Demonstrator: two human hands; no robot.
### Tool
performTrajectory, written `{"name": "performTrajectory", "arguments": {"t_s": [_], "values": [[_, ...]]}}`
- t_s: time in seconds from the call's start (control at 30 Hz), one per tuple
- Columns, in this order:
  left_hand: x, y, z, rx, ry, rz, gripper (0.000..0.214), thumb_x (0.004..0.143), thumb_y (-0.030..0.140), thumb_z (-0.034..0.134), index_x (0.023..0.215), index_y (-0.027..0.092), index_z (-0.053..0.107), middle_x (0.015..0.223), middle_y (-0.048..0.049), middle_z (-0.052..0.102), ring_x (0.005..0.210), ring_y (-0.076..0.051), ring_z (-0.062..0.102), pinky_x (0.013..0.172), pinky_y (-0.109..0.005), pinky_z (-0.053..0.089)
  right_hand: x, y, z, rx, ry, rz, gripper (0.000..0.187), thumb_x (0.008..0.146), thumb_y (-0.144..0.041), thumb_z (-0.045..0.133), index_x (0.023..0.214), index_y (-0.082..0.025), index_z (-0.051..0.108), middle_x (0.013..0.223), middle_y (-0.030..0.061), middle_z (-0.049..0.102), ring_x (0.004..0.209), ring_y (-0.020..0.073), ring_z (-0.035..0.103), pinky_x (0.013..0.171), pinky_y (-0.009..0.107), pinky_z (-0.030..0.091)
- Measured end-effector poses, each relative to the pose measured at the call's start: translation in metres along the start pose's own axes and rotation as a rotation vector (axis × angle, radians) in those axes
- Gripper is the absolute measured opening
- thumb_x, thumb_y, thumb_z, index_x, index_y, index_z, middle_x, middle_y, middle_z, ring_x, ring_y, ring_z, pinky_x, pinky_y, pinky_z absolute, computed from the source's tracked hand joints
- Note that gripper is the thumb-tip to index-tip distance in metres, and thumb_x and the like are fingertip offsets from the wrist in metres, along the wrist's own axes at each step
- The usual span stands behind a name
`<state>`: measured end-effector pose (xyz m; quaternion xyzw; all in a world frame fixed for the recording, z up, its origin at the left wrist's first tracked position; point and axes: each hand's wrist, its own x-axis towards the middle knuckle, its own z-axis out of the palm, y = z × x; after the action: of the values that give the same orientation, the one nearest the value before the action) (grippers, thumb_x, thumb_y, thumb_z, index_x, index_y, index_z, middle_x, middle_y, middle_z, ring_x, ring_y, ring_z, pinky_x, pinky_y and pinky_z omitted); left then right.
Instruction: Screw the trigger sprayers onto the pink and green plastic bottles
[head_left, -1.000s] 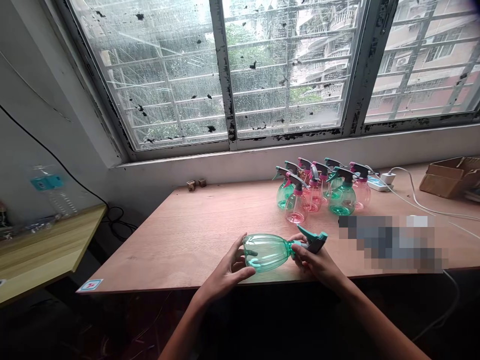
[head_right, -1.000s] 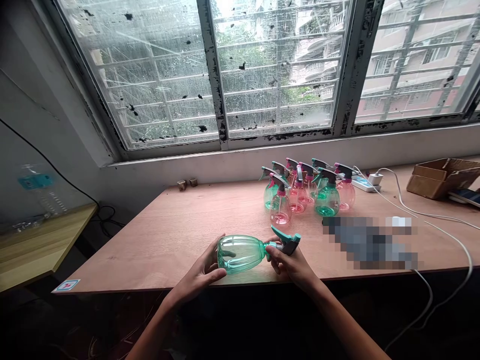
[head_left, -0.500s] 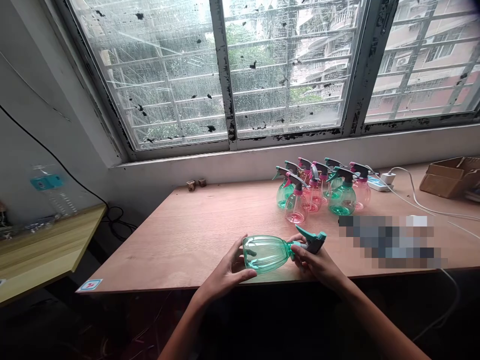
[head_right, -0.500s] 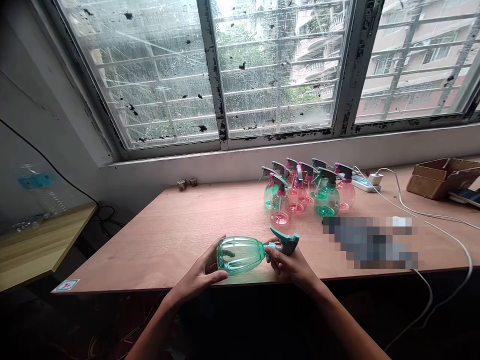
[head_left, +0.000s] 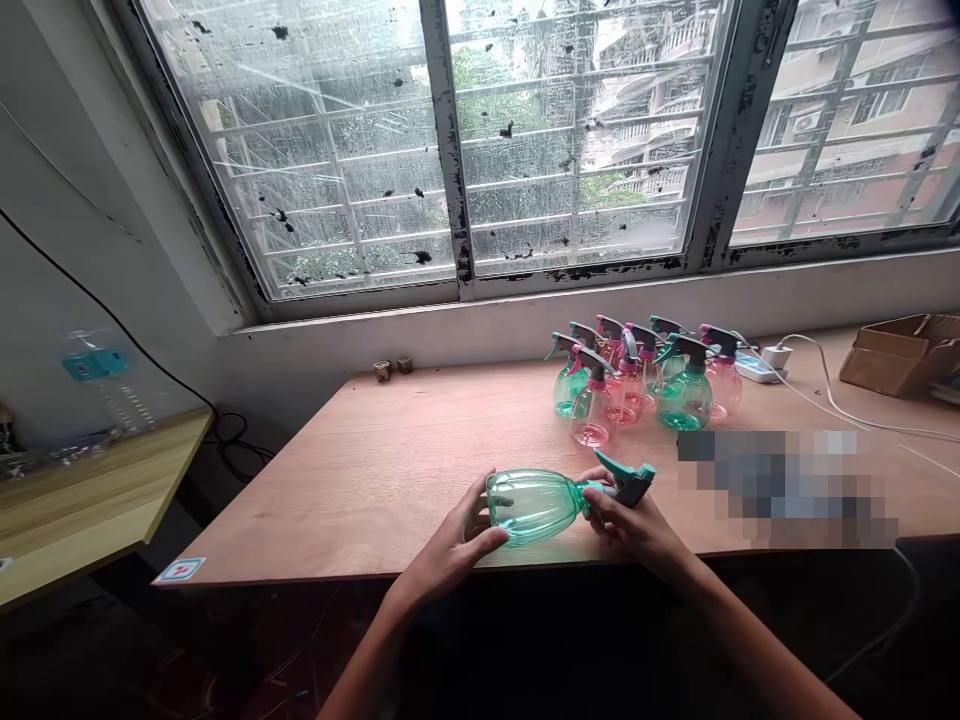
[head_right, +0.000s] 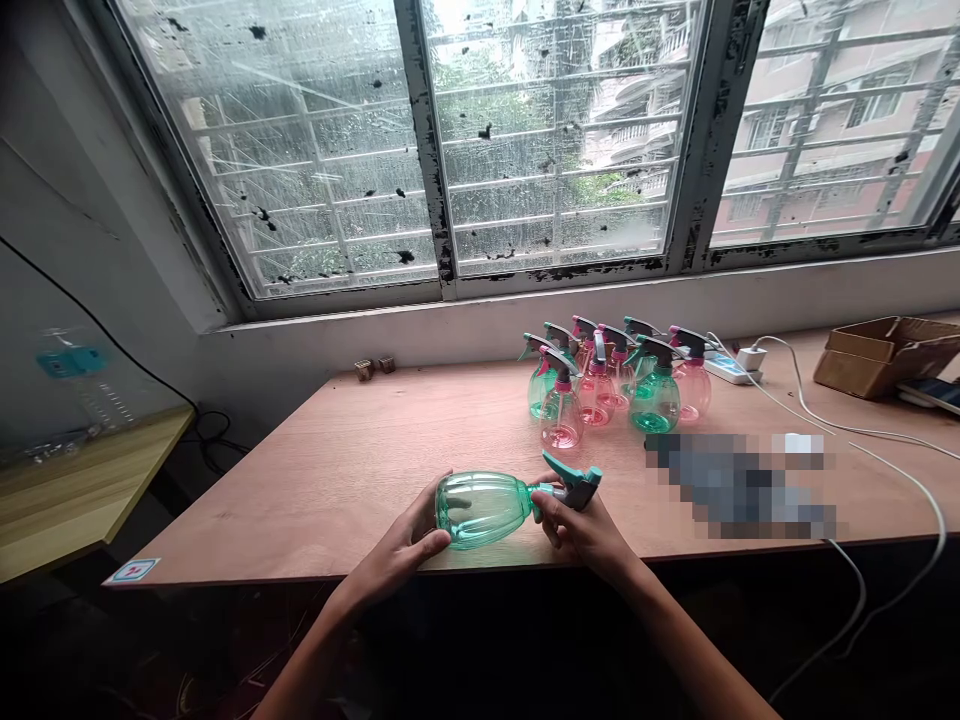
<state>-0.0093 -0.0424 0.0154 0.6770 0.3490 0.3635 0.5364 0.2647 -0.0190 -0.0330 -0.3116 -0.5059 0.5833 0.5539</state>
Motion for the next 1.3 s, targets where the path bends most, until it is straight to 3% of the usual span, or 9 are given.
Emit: {"name": "performTrajectory", "arguments": {"t_s": [0.13, 0.33, 0.53, 0.77, 0.87, 1.0, 1.13, 1.3], "values": [[-0.0016, 0.0009, 0.0013, -0.020, -0.037, -0.006, 0.089, 0.086, 0.028, 0.072, 0.155, 0.036, 0.015, 0.156, -0.0110, 0.037, 0.136, -0.033, 0.046, 0.112, -0.051, 0.039, 0.0011, 0.0008, 0.0004, 0.009, 0.017, -0.025, 0.029, 0.086, -0.042, 0.074, 0.099, -0.020, 0.059, 0.063, -0.0040, 0.058, 0.046, 0.0087, 0.044, 0.042, 0.022, 0.031], [-0.0032, -0.0016, 0.0015, -0.030, -0.051, -0.022, 0.096, 0.084, 0.025, 0.074, 0.155, 0.039, 0.010, 0.159, -0.0115, 0.031, 0.137, -0.032, 0.046, 0.111, -0.052, 0.040, 0.0006, -0.0004, 0.0001, 0.007, 0.015, -0.033, 0.027, 0.086, -0.041, 0.073, 0.098, -0.021, 0.059, 0.062, -0.0046, 0.057, 0.047, 0.0086, 0.044, 0.042, 0.021, 0.030], [-0.0009, -0.0063, -0.0020, -0.029, -0.044, -0.016, 0.080, 0.088, 0.034, 0.069, 0.154, 0.029, 0.024, 0.155, -0.0141, 0.038, 0.137, -0.034, 0.044, 0.112, -0.051, 0.038, -0.0003, 0.0011, -0.0011, 0.004, 0.001, -0.025, 0.024, 0.088, -0.039, 0.072, 0.099, -0.021, 0.060, 0.063, -0.0039, 0.058, 0.046, 0.0085, 0.044, 0.042, 0.022, 0.029], [-0.0028, -0.0013, 0.0011, -0.046, -0.062, 0.003, 0.094, 0.086, 0.023, 0.072, 0.155, 0.038, 0.010, 0.150, -0.0109, 0.043, 0.130, -0.028, 0.052, 0.113, -0.049, 0.038, 0.0007, 0.0011, -0.0015, 0.031, 0.013, -0.021, 0.027, 0.087, -0.042, 0.072, 0.097, -0.021, 0.058, 0.062, -0.0033, 0.059, 0.048, 0.0096, 0.046, 0.042, 0.022, 0.029], [-0.0028, -0.0008, 0.0022, -0.057, -0.063, 0.011, 0.094, 0.086, 0.022, 0.072, 0.154, 0.040, 0.010, 0.150, -0.0104, 0.043, 0.130, -0.027, 0.052, 0.113, -0.049, 0.038, 0.0007, 0.0013, -0.0018, 0.030, 0.014, -0.017, 0.029, 0.086, -0.042, 0.072, 0.098, -0.020, 0.058, 0.059, -0.0034, 0.059, 0.048, 0.0102, 0.047, 0.043, 0.022, 0.029], [-0.0025, -0.0028, 0.0007, -0.062, -0.042, 0.004, 0.093, 0.085, 0.026, 0.073, 0.154, 0.040, 0.013, 0.157, -0.0114, 0.032, 0.135, -0.030, 0.047, 0.113, -0.050, 0.038, 0.0002, 0.0016, -0.0024, 0.017, 0.003, 0.000, 0.029, 0.086, -0.043, 0.072, 0.099, -0.021, 0.058, 0.061, -0.0021, 0.063, 0.047, 0.0106, 0.048, 0.044, 0.023, 0.029], [-0.0023, -0.0045, -0.0009, -0.047, -0.033, -0.011, 0.082, 0.086, 0.030, 0.071, 0.153, 0.033, 0.024, 0.147, -0.0136, 0.045, 0.130, -0.033, 0.051, 0.110, -0.054, 0.039, 0.0008, 0.0025, -0.0044, -0.002, -0.027, 0.017, 0.030, 0.085, -0.044, 0.073, 0.097, -0.019, 0.060, 0.060, -0.0009, 0.065, 0.045, 0.0109, 0.047, 0.045, 0.024, 0.027], [-0.0017, -0.0018, 0.0015, -0.042, -0.044, 0.015, 0.095, 0.081, 0.022, 0.077, 0.153, 0.040, 0.018, 0.153, -0.0094, 0.039, 0.130, -0.030, 0.051, 0.112, -0.051, 0.039, 0.0020, 0.0043, -0.0057, -0.011, -0.039, 0.020, 0.029, 0.087, -0.044, 0.071, 0.097, -0.019, 0.060, 0.057, -0.0013, 0.063, 0.046, 0.0123, 0.048, 0.045, 0.024, 0.026]]}}
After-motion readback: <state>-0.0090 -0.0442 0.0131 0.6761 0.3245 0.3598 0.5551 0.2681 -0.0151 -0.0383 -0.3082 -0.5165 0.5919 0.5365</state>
